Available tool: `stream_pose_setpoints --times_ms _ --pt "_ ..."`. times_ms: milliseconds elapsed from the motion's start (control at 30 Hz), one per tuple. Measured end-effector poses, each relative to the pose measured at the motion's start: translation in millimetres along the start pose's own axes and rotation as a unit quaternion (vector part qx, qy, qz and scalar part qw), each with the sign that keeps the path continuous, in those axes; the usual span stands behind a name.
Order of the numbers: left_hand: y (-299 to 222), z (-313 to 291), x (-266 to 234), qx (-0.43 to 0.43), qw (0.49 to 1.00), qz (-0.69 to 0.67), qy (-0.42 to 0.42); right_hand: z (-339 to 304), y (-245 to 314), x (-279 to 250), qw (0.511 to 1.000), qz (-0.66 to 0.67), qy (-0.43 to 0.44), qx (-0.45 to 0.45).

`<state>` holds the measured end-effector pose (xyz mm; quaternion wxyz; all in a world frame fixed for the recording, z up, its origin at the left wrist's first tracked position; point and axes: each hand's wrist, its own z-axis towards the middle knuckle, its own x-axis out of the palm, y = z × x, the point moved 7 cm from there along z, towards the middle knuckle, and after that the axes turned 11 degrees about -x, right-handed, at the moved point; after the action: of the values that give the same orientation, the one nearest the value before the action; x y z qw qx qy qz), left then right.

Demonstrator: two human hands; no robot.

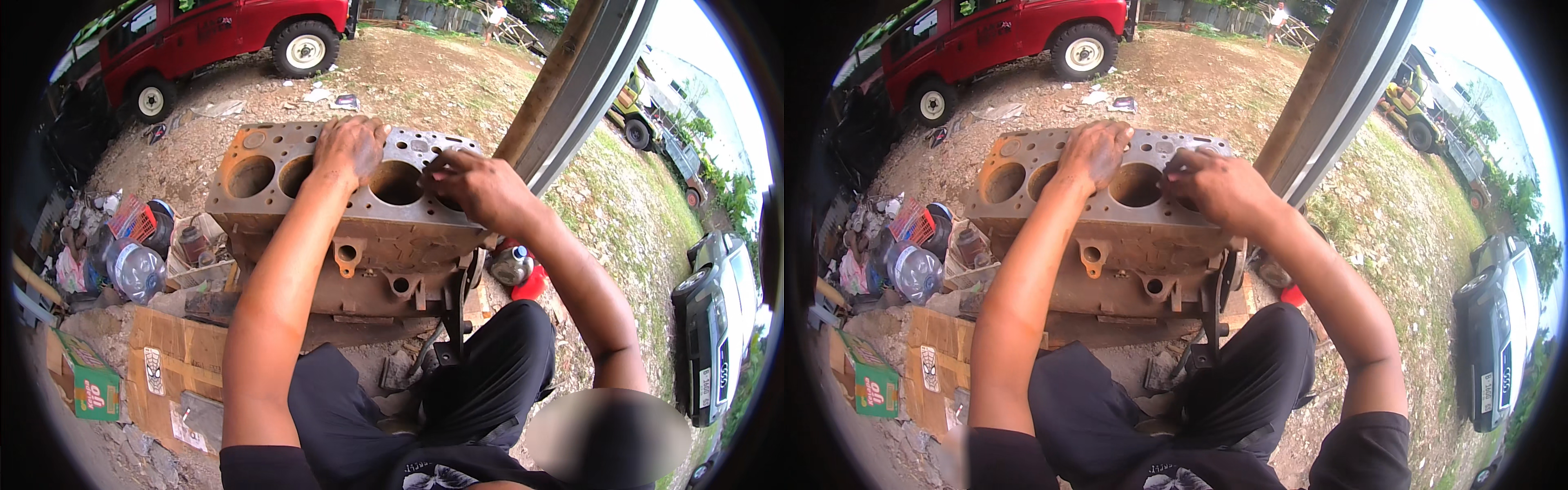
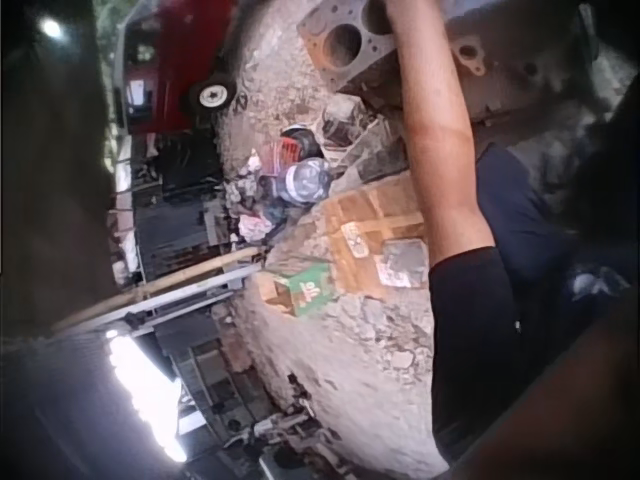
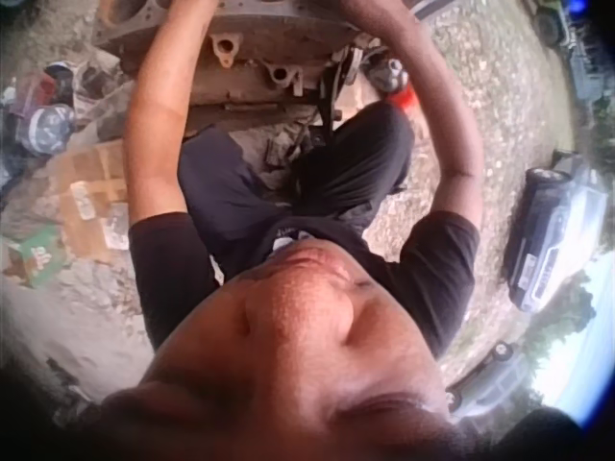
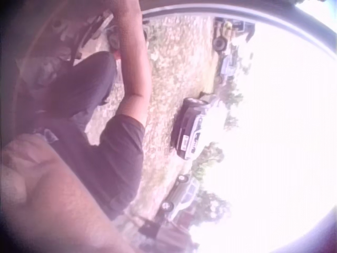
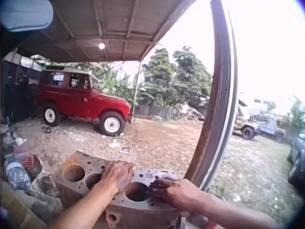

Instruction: The person scrubs the top surface of a metal engine block using a red abrasive pad and a dark cloth. They repeatedly wipe and rub the flat areas around the cylinder openings and bolt holes.

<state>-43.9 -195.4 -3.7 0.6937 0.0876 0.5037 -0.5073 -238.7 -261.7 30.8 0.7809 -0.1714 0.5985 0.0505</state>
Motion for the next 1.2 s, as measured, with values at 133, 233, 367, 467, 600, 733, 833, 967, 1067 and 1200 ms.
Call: stream_pose_setpoints --times_ms 133,233,367,467,600,733,833,967,1067,1200 --pt "-2.2 1.4 4.5 -0.021 0.999 -0.008 0.034 2.9 2.3 -8.1 0.999 0.018 0.038 0.016" --pt "4.4 -0.6 -0.7 -0.024 0.999 0.007 0.028 -13.7 31.3 -20.9 0.997 0.061 -0.003 -0.039" --pt "-4.1 -0.6 4.9 -0.027 0.999 0.025 0.028 -66.3 21.3 -55.3 0.965 0.013 -0.168 0.201" --pt "-9.1 -3.1 0.5 -0.045 0.998 0.037 0.036 -98.2 11.9 -40.7 0.946 -0.007 -0.170 0.276" --pt "2.7 -2.6 -2.3 -0.039 0.998 0.034 0.027 -97.5 32.1 -21.1 0.959 -0.001 -0.087 0.269" --pt "-12.6 -3.1 -0.7 -0.058 0.994 0.027 0.087 -93.7 -1.4 -18.9 0.960 -0.075 -0.049 0.264" --pt "-10.7 -3.3 5.0 -0.053 0.994 0.037 0.089 -88.4 -11.4 -18.1 0.970 -0.022 -0.031 0.239" --pt "1.5 -1.5 -5.2 -0.059 0.995 0.050 0.059 -91.7 13.2 -17.2 0.977 -0.032 -0.052 0.206" --pt "-6.6 0.1 7.8 -0.051 0.996 0.025 0.072 -78.7 -23.8 -16.1 0.974 -0.019 -0.008 0.224" --pt "-2.3 0.7 2.6 -0.048 0.997 0.025 0.059 -84.5 -16.8 -7.1 0.974 -0.019 0.018 0.223"
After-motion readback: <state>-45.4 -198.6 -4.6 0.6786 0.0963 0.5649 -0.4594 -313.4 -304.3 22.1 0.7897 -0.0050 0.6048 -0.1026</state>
